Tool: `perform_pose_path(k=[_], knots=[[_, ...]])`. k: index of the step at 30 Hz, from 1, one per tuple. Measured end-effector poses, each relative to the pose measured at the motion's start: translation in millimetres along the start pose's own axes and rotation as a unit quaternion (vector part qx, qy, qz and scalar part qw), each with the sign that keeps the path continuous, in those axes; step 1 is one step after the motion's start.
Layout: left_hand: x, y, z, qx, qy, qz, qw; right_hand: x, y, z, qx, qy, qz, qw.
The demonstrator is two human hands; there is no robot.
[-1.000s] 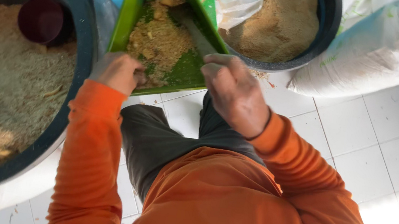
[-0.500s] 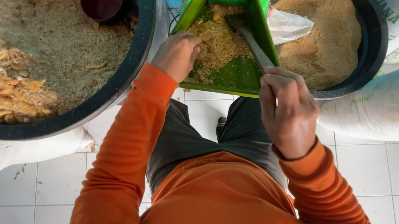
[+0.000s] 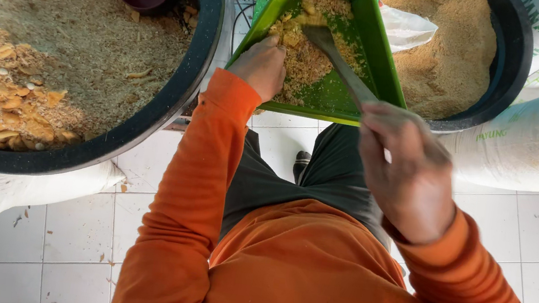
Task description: The person stands at a green grinding machine and uses a flat metal scoop to push dried cassava chips from a green tray into the machine hopper, occasionally clearing the tray by hand. Ground flour collects in a large black basin, and the person later scoops the flour from the basin with a bowl.
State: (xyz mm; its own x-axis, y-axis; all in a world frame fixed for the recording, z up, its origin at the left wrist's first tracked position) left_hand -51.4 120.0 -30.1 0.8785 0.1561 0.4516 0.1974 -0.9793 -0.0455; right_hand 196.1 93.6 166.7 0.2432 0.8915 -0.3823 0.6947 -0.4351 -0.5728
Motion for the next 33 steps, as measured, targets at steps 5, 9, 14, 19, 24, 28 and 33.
perform_pose_path(k=[5,9,14,19,24,28,33], knots=[[-15.5,6.1,13.9,-0.075,0.031,-0.095,0.992,15.9,3.6,46.8,0.017,0.018,-0.041,0.999],[3.3,0.8,-2.2,-0.001,-0.02,0.004,1.0,7.7,-14.3,57.2,0.022,0.031,-0.05,0.998],[-2.6,5.2,1.9,-0.024,0.019,-0.042,0.999,18.8,-39.2,56.0,-0.005,0.06,0.009,0.998],[26.0,-16.1,-12.3,0.004,-0.132,0.072,0.989,32.0,6.7,-18.4,0.006,-0.008,0.007,1.0],[32.2,-42.2,-1.3,-0.088,-0.226,0.08,0.967,2.5,-1.4,-71.9,-0.053,-0.023,0.051,0.997],[27.7,-46.2,4.4,-0.093,-0.247,0.075,0.962,-10.6,-17.3,-49.5,-0.043,0.019,0.002,0.999],[25.2,-46.9,-1.7,-0.001,-0.175,0.112,0.978,51.6,10.1,21.6,0.001,0.02,-0.017,1.0]])
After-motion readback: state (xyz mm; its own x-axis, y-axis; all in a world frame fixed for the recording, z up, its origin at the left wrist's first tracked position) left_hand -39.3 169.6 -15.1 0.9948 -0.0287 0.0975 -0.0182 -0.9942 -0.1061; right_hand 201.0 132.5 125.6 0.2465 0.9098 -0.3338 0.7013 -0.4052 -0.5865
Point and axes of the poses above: each hand's wrist, its own y-axis away from the middle knuckle, its own z-axis out of the palm, x = y × z, the point moved 9 cm from there along -y, towards the middle knuckle, and after that the axes turned 5 degrees about z, right-handed, at the moved point
